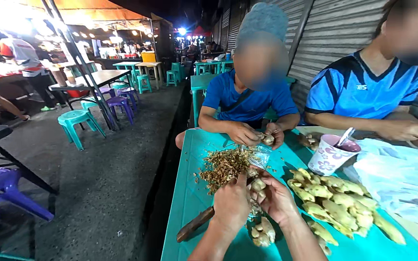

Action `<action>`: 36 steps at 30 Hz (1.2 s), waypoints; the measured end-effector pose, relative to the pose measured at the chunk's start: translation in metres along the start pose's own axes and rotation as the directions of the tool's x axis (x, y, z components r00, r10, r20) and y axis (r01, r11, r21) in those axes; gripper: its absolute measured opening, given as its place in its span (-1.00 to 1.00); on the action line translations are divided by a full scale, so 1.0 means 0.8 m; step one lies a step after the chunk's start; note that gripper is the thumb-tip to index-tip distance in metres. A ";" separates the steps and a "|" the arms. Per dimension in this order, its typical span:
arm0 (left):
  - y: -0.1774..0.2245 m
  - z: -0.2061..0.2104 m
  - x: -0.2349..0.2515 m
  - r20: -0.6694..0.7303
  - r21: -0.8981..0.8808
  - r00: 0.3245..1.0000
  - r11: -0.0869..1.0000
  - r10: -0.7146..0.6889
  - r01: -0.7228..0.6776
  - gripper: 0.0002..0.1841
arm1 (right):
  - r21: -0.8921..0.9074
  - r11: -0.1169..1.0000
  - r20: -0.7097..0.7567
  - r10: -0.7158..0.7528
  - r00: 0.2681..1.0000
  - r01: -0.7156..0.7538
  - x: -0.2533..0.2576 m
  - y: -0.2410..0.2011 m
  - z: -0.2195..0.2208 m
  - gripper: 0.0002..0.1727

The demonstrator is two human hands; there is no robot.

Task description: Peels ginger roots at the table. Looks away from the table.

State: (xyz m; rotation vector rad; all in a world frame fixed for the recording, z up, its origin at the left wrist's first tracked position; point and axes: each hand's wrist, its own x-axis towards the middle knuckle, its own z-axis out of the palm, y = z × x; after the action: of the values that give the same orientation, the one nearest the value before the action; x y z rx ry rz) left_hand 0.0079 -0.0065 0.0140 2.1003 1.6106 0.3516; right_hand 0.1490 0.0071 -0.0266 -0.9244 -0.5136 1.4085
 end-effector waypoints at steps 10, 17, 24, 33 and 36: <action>-0.021 -0.005 0.006 -0.056 -0.127 0.995 0.988 0.081 -0.087 -0.52 | 0.344 0.938 0.006 -0.050 0.999 0.045 0.003 0.000 -0.005 -0.66; -0.021 -0.015 0.008 -0.003 -0.080 1.000 0.996 -0.030 0.030 -0.52 | 0.149 0.988 0.072 -0.043 0.996 0.032 -0.005 0.013 0.007 -0.73; -0.017 -0.011 0.009 0.027 -0.088 1.000 0.996 -0.012 0.015 -0.46 | -0.096 0.995 0.210 -0.001 0.978 0.021 -0.010 0.012 0.006 -0.42; -0.004 -0.003 0.004 0.076 -0.038 0.997 0.999 -0.015 0.018 -0.39 | -0.336 0.919 0.165 -0.159 0.974 0.206 -0.008 0.029 0.010 -0.76; -0.002 0.001 0.008 0.080 0.031 0.996 0.999 -0.034 0.031 -0.44 | -0.388 0.865 0.134 -0.290 0.948 0.319 0.002 0.044 0.007 -0.82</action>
State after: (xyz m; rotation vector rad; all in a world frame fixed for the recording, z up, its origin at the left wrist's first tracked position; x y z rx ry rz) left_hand 0.0089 0.0000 0.0116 2.0806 1.6103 0.2299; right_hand 0.1237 0.0071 -0.0520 -1.0689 -0.9912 1.0633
